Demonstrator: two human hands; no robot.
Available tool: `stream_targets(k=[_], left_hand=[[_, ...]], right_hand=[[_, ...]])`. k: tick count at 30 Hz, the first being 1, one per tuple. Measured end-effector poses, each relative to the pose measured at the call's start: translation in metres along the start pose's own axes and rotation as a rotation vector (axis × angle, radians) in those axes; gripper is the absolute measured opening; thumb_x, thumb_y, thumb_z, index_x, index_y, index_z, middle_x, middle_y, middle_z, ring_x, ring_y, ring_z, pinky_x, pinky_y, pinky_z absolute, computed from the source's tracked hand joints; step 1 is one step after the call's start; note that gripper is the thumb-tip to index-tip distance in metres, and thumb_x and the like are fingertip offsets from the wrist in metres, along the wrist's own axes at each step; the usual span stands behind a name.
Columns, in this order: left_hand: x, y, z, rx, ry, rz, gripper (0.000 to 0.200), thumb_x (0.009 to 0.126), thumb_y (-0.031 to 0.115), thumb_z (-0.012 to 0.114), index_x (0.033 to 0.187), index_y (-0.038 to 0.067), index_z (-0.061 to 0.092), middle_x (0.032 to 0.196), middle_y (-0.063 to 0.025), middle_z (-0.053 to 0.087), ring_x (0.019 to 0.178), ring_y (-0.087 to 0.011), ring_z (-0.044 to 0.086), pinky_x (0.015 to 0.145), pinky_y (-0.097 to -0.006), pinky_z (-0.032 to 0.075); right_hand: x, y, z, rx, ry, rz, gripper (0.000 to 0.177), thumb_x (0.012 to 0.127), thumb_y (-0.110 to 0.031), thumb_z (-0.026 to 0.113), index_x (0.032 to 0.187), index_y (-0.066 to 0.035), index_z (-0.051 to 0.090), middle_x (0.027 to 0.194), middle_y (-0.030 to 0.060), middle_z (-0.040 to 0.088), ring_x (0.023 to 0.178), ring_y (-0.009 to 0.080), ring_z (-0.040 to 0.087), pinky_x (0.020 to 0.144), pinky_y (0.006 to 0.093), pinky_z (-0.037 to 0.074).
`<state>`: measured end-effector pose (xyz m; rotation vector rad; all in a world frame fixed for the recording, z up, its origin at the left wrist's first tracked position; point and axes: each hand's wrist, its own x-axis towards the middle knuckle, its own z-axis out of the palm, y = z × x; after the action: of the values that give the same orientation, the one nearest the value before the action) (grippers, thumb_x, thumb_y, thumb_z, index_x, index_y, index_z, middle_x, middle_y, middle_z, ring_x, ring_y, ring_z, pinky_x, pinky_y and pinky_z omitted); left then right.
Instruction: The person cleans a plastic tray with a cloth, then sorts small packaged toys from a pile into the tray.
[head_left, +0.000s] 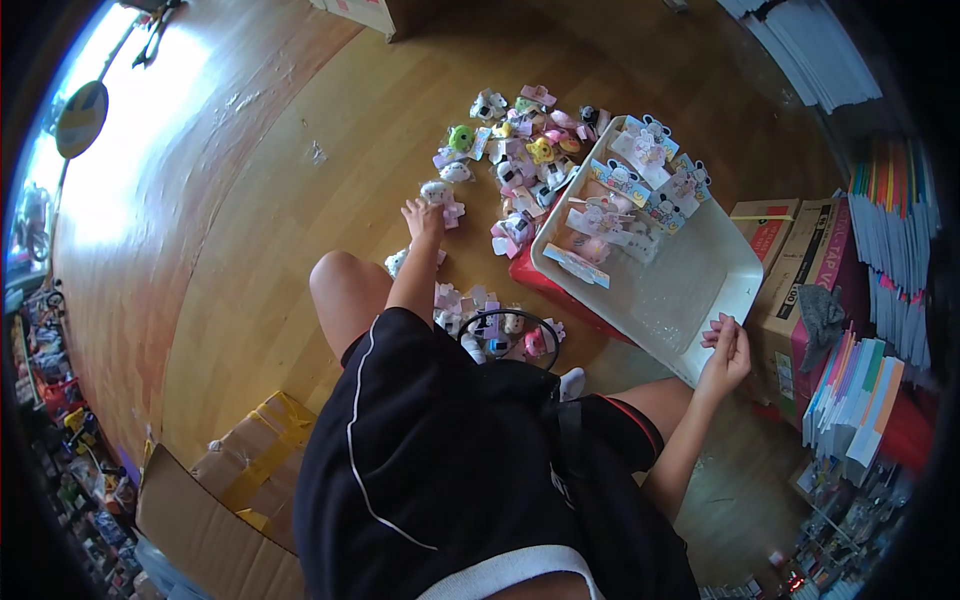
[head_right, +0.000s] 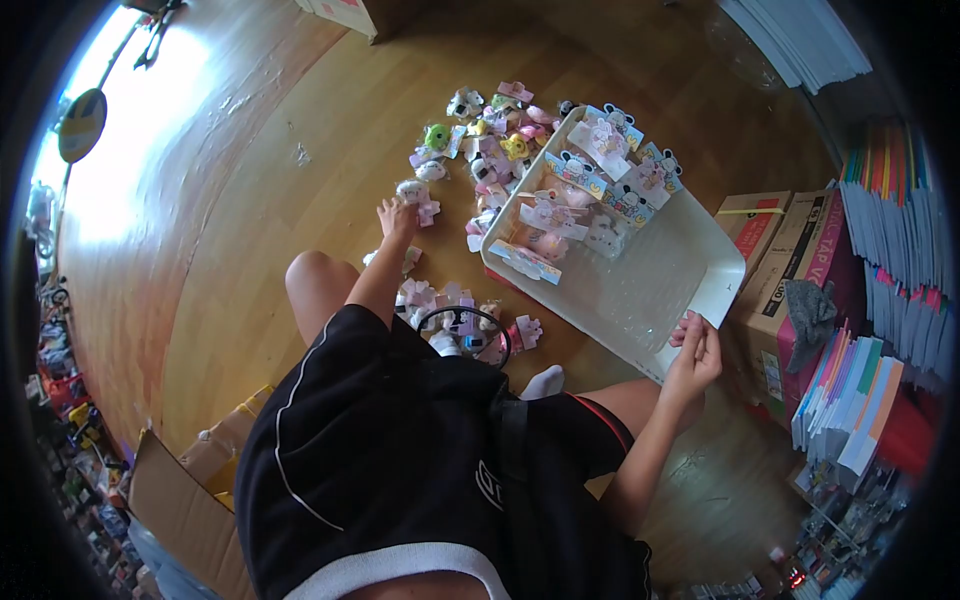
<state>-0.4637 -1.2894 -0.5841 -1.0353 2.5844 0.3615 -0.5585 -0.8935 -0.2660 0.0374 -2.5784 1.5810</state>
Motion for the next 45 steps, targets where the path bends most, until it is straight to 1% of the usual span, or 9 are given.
stream_targets(k=[2, 7, 11, 15, 18, 35, 37, 39, 45], left_hand=[[-0.001, 0.004, -0.026, -0.159, 0.03, 0.01, 0.021, 0.079, 0.024, 0.043, 0.089, 0.019, 0.061, 0.087, -0.0116, 0.059, 0.09, -0.0288, 0.054, 0.078, -0.0435, 0.039], [-0.015, 0.015, -0.146, -0.791, 0.205, 0.072, 0.018, 0.078, 0.018, 0.05, 0.089, 0.008, 0.062, 0.066, -0.0139, 0.06, 0.063, -0.022, 0.061, 0.052, -0.0316, 0.047], [-0.065, 0.039, -0.253, -1.004, 0.188, 0.571, 0.021, 0.073, 0.005, 0.056, 0.093, 0.005, 0.06, 0.077, -0.0125, 0.061, 0.072, -0.0199, 0.06, 0.064, -0.0296, 0.048], [-0.154, 0.097, -0.35, -0.725, -0.035, 1.259, 0.029, 0.063, -0.004, 0.055, 0.09, 0.004, 0.061, 0.104, -0.0092, 0.055, 0.091, -0.0223, 0.055, 0.077, -0.0304, 0.044], [-0.168, 0.123, -0.356, -0.708, -0.193, 1.513, 0.023, 0.055, -0.009, 0.05, 0.073, 0.0, 0.061, 0.103, -0.0106, 0.056, 0.089, -0.0251, 0.055, 0.071, -0.0303, 0.045], [-0.173, 0.191, -0.332, -0.491, -0.235, 1.477, 0.017, 0.059, -0.005, 0.043, 0.068, -0.003, 0.057, 0.1, -0.0093, 0.057, 0.081, -0.025, 0.056, 0.071, -0.0312, 0.045], [-0.167, 0.19, -0.327, -0.667, 0.0, 1.457, 0.022, 0.062, -0.004, 0.044, 0.079, -0.001, 0.058, 0.092, -0.0125, 0.058, 0.075, -0.0257, 0.057, 0.066, -0.0316, 0.045], [-0.155, 0.18, -0.324, -0.781, 0.07, 1.34, 0.022, 0.066, -0.006, 0.044, 0.082, 0.0, 0.058, 0.095, -0.0105, 0.057, 0.08, -0.0255, 0.057, 0.073, -0.0307, 0.044], [-0.143, 0.138, -0.299, -1.125, 0.047, 0.954, 0.022, 0.072, -0.006, 0.04, 0.085, -0.002, 0.057, 0.086, -0.0089, 0.06, 0.085, -0.0163, 0.056, 0.078, -0.0274, 0.041]], right_hand=[[0.001, -0.01, 0.007, -0.009, -0.002, -0.029, 0.023, 0.084, -0.017, 0.047, 0.085, 0.004, 0.056, 0.069, 0.0049, 0.054, 0.055, 0.0075, 0.048, 0.049, 0.0188, 0.039], [0.0, -0.044, 0.022, 0.14, -0.015, -0.028, 0.022, 0.084, -0.015, 0.046, 0.084, 0.005, 0.056, 0.067, 0.0048, 0.054, 0.056, 0.0081, 0.049, 0.051, 0.02, 0.04], [-0.005, -0.078, 0.046, 0.424, -0.157, 0.228, 0.027, 0.084, -0.022, 0.045, 0.082, 0.002, 0.056, 0.067, 0.0081, 0.057, 0.052, 0.0112, 0.052, 0.046, 0.0214, 0.042], [-0.017, -0.081, 0.079, 1.028, -0.83, 0.463, 0.05, 0.084, -0.04, 0.041, 0.111, 0.002, 0.041, 0.087, 0.0134, 0.057, 0.066, 0.0168, 0.058, 0.049, 0.0262, 0.046], [-0.019, -0.073, 0.073, 1.111, -0.749, 0.391, 0.049, 0.083, -0.036, 0.045, 0.113, 0.002, 0.04, 0.091, 0.0122, 0.056, 0.074, 0.017, 0.057, 0.055, 0.0267, 0.047], [0.002, -0.044, 0.042, 0.397, -0.696, 0.139, 0.022, 0.073, -0.016, 0.062, 0.088, -0.002, 0.056, 0.072, 0.0, 0.055, 0.063, 0.006, 0.049, 0.054, 0.0201, 0.039], [0.012, -0.027, 0.046, 0.389, -0.605, 0.174, 0.021, 0.072, -0.013, 0.062, 0.088, -0.001, 0.055, 0.073, 0.0007, 0.055, 0.063, 0.0062, 0.049, 0.055, 0.0196, 0.039], [0.021, -0.009, 0.052, 0.449, -0.345, 0.314, 0.021, 0.071, -0.012, 0.062, 0.087, -0.001, 0.053, 0.074, 0.0025, 0.056, 0.065, 0.0065, 0.05, 0.056, 0.0185, 0.038], [0.028, 0.039, 0.091, 0.165, -0.402, 0.226, 0.022, 0.068, -0.016, 0.065, 0.08, 0.0, 0.055, 0.069, 0.0046, 0.057, 0.063, 0.0124, 0.052, 0.058, 0.0241, 0.041]])
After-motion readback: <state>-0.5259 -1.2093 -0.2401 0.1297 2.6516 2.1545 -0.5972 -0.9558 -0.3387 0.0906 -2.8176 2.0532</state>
